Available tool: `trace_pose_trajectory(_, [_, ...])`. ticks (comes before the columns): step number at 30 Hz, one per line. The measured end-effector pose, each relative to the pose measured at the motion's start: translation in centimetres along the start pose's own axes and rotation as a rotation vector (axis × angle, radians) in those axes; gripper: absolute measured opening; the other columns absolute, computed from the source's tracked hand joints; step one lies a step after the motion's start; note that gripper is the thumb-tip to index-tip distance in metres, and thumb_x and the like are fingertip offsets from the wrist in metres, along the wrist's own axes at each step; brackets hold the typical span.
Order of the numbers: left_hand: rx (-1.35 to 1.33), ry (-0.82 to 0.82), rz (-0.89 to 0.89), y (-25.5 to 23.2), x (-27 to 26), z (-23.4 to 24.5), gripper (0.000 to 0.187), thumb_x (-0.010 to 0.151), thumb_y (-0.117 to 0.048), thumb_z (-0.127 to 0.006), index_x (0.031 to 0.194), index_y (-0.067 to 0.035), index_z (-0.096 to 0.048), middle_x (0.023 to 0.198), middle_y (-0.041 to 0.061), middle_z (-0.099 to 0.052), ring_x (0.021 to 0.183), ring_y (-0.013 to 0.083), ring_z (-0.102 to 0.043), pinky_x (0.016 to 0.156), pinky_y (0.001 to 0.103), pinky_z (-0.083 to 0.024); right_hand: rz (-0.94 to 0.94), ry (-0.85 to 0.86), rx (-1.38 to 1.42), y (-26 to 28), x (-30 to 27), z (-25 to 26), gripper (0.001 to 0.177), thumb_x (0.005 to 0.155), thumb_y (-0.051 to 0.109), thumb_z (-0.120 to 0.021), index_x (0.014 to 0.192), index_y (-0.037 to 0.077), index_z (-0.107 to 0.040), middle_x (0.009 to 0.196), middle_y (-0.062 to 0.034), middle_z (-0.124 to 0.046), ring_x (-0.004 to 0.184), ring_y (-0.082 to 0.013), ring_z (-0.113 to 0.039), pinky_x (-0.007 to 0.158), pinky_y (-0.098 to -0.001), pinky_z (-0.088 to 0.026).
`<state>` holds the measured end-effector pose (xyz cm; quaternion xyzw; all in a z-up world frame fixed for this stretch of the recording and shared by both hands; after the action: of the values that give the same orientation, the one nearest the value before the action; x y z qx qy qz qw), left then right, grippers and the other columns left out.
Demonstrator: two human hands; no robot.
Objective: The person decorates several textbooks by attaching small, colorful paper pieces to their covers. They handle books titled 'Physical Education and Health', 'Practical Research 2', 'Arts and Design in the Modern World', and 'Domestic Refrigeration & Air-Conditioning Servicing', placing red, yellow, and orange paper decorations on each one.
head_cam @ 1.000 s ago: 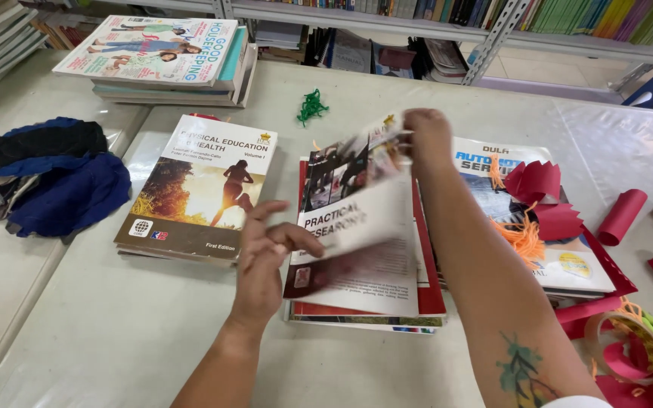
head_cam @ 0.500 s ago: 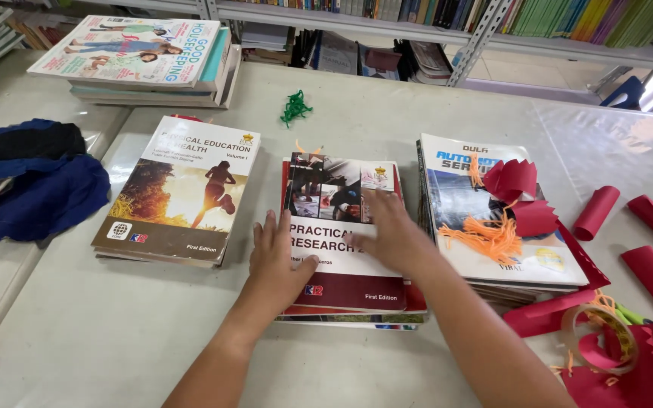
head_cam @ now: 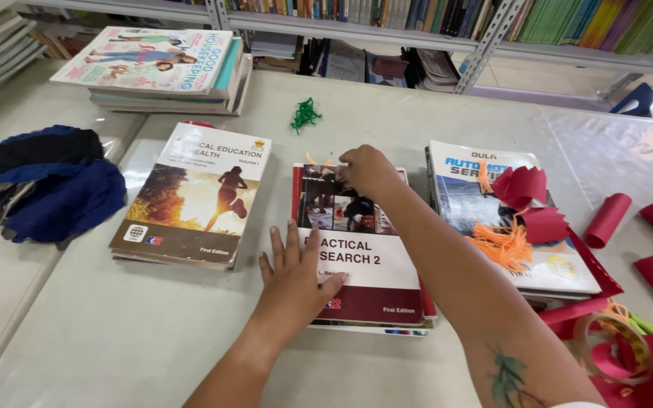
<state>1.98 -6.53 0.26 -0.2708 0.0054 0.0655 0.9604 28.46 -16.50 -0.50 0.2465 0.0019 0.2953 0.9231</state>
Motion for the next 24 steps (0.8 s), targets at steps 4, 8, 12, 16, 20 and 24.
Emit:
trace_pose_trajectory(4, [0.089,-0.054,-0.057,-0.2,0.0,0.2,0.094,0.087,-0.057,-0.065,0.157,-0.007,-0.028,0.170,0.022,-0.007,0.151,0.0485,0.005,0.111,0.075,-0.003,-0.237,0.135,0.258,0.2,2.3,-0.5,0.031,0.089,0.032,-0.079,0.099,0.002,-0.081,0.084,-0.0153,-0.076,0.075,-0.0241,-0.068,0.074,-0.0368,-0.056])
trace_pose_trajectory(8, [0.104,0.019,-0.029,-0.5,-0.1,0.5,0.091,0.089,-0.058,-0.062,0.156,-0.007,-0.027,0.168,0.019,-0.011,0.151,0.0489,0.005,0.112,0.075,-0.004,-0.246,0.161,0.544,0.5,3.4,-1.3,0.020,0.081,0.017,-0.081,0.091,-0.001,-0.081,0.081,-0.0069,-0.078,0.072,-0.0125,-0.068,0.068,-0.0318,-0.056])
trace_pose_trajectory(12, [0.097,0.014,-0.061,-0.3,0.0,0.3,0.089,0.091,-0.056,-0.062,0.154,-0.005,-0.027,0.169,0.021,-0.011,0.150,0.0506,0.004,0.111,0.075,-0.005,-0.297,0.096,0.622,-0.2,5.3,-2.5,0.013,0.082,0.011,-0.078,0.090,0.001,-0.079,0.079,-0.0060,-0.075,0.069,-0.0121,-0.065,0.063,-0.0299,-0.052])
trace_pose_trajectory(16, [0.099,0.053,-0.039,-0.6,0.0,0.6,0.087,0.092,-0.056,-0.061,0.155,-0.006,-0.026,0.164,0.021,-0.010,0.151,0.0505,0.004,0.112,0.074,-0.007,-0.267,0.059,0.624,0.4,6.3,-3.6,0.013,0.082,0.011,-0.079,0.088,-0.001,-0.076,0.074,-0.0090,-0.072,0.065,-0.0147,-0.066,0.060,-0.0294,-0.054])
trace_pose_trajectory(20, [0.082,0.045,-0.048,-0.6,-0.1,0.7,0.087,0.092,-0.055,-0.061,0.154,-0.005,-0.026,0.167,0.022,-0.010,0.150,0.0508,0.003,0.112,0.073,-0.010,-0.271,0.038,0.674,1.8,5.4,-3.4,0.012,0.080,0.010,-0.075,0.088,0.001,-0.075,0.075,-0.0074,-0.074,0.062,-0.0150,-0.066,0.059,-0.0303,-0.054])
trace_pose_trajectory(24, [0.091,0.051,-0.033,-0.8,-0.1,1.0,0.089,0.091,-0.055,-0.062,0.159,-0.007,-0.027,0.169,0.022,-0.010,0.150,0.0503,0.001,0.112,0.073,-0.011,-0.236,-0.133,0.402,2.9,3.6,-1.0,0.036,0.075,0.032,-0.086,0.088,0.001,-0.072,0.079,-0.0097,-0.073,0.072,-0.0195,-0.070,0.067,-0.0349,-0.057])
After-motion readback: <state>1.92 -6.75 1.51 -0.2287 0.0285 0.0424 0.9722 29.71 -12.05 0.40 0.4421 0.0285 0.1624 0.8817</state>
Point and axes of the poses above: each hand's wrist, its own x-axis towards the middle knuckle, its own z-axis out of the back of the hand, y = z × x, the point moved 3 cm from there along x, towards the middle knuckle
